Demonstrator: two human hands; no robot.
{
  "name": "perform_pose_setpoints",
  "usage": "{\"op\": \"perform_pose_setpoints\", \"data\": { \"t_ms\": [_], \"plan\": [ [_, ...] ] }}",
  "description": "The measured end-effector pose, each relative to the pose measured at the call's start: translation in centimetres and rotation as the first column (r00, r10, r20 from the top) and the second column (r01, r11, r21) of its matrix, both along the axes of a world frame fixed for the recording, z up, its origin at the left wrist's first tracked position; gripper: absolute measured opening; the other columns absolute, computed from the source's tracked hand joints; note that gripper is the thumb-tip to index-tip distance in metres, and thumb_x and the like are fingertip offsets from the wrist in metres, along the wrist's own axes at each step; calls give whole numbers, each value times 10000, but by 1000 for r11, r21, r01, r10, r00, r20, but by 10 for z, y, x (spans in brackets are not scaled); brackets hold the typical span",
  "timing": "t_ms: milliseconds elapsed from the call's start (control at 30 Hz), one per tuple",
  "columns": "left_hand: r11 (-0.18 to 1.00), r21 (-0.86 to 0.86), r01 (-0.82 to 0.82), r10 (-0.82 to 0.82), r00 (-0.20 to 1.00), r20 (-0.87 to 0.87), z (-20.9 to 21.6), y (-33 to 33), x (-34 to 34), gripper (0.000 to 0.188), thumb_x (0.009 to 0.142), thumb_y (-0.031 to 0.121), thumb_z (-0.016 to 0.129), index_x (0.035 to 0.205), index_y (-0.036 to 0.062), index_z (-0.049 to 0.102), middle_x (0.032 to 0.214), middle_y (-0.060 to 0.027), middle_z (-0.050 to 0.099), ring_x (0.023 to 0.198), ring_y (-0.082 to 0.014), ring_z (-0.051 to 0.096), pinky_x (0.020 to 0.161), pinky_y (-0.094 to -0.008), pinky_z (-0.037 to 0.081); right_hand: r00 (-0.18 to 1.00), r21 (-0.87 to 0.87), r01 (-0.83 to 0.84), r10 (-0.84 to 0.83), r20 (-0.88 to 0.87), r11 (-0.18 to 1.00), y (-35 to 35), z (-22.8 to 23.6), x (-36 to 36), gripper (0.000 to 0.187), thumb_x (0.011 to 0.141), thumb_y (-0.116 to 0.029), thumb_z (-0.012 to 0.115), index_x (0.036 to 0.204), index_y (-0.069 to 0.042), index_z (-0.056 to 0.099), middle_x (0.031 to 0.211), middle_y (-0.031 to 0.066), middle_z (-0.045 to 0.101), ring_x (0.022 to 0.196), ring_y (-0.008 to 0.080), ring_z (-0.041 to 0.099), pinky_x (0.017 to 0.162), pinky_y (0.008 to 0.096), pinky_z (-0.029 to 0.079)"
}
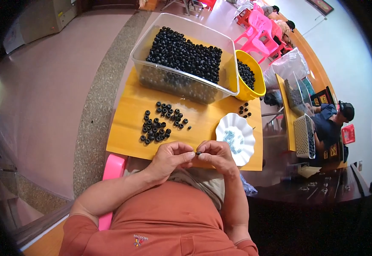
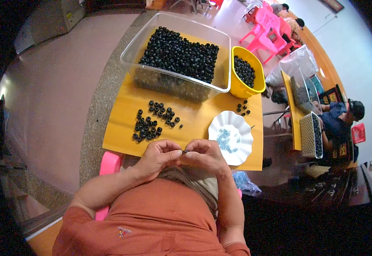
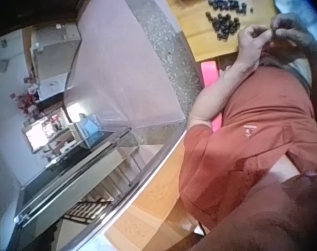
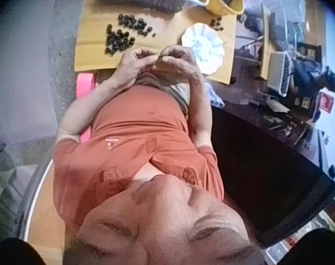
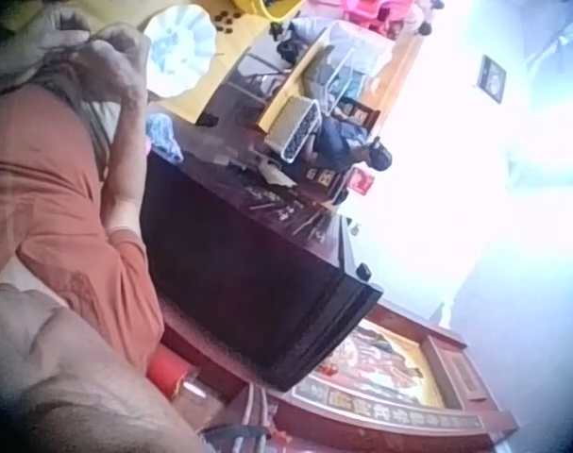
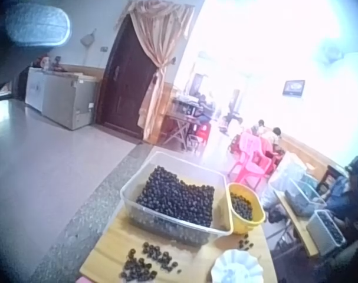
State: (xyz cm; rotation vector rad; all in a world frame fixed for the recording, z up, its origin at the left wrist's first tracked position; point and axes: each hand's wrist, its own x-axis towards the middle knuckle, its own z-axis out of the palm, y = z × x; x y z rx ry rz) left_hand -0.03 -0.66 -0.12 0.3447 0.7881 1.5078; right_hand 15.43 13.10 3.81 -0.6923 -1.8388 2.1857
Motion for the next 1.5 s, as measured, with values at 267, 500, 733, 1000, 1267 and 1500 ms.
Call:
{"op": "perform_pose_setpoints", "data": {
  "t_ms": [267, 500, 733, 1000, 1267, 1500],
  "plan": [
    [1000, 15, 11, -11, 1000, -17, 1, 1, 0, 157, 867, 71, 669, 1002, 5, 623, 896, -52, 644, 756, -122, 631, 702, -263, 555, 999, 7, -50, 50, -10, 999, 0, 3, 0, 97, 878, -32, 643, 935, 36, 604, 877, 93, 676, 795, 151, 668, 681, 241, 544],
    [999, 32, 30, -29, 999, -45, 1, 1, -1, 145, 869, 57, 662, 995, -6, 631, 885, -61, 653, 745, -129, 633, 697, -265, 556, 998, -38, -34, 36, 41, 999, 2, 2, 0, 98, 843, -5, 676, 919, 37, 630, 915, 40, 647, 832, 88, 604, 739, 221, 495],
    [998, 44, 36, -35, 999, -23, 3, 1, 0, 131, 875, 49, 649, 989, -13, 639, 899, -64, 658, 764, -127, 638, 721, -266, 567, 999, -79, -29, 32, 32, 996, 2, -1, 2, 83, 840, 19, 669, 913, 36, 634, 912, 41, 646, 816, 92, 610, 724, 219, 501],
    [999, 15, 52, -51, 998, -26, 3, 0, 0, 163, 876, 48, 647, 1019, -31, 646, 908, -77, 669, 771, -128, 650, 720, -254, 569, 998, -43, -34, 37, 54, 998, 2, 5, 1, 80, 838, 13, 672, 903, 41, 637, 896, 43, 642, 815, 93, 607, 727, 221, 498],
    [998, 24, 57, -55, 995, -79, 3, 0, 0, 145, 874, 34, 642, 1005, -28, 647, 888, -77, 672, 758, -129, 654, 724, -254, 565, 996, 35, -66, 64, 62, 997, 3, 5, 1, 74, 834, 4, 678, 891, 44, 652, 888, 46, 643, 805, 92, 602, 706, 217, 488],
    [999, 21, 48, -46, 995, -90, 2, 0, 0, 124, 866, 30, 649, 979, -22, 647, 872, -72, 672, 744, -128, 654, 717, -254, 564, 997, 323, -82, 76, 31, 943, 1, 5, -1, 102, 821, -2, 694, 910, 46, 677, 846, 81, 662, 772, 124, 612, 673, 236, 479]
  ]
}}
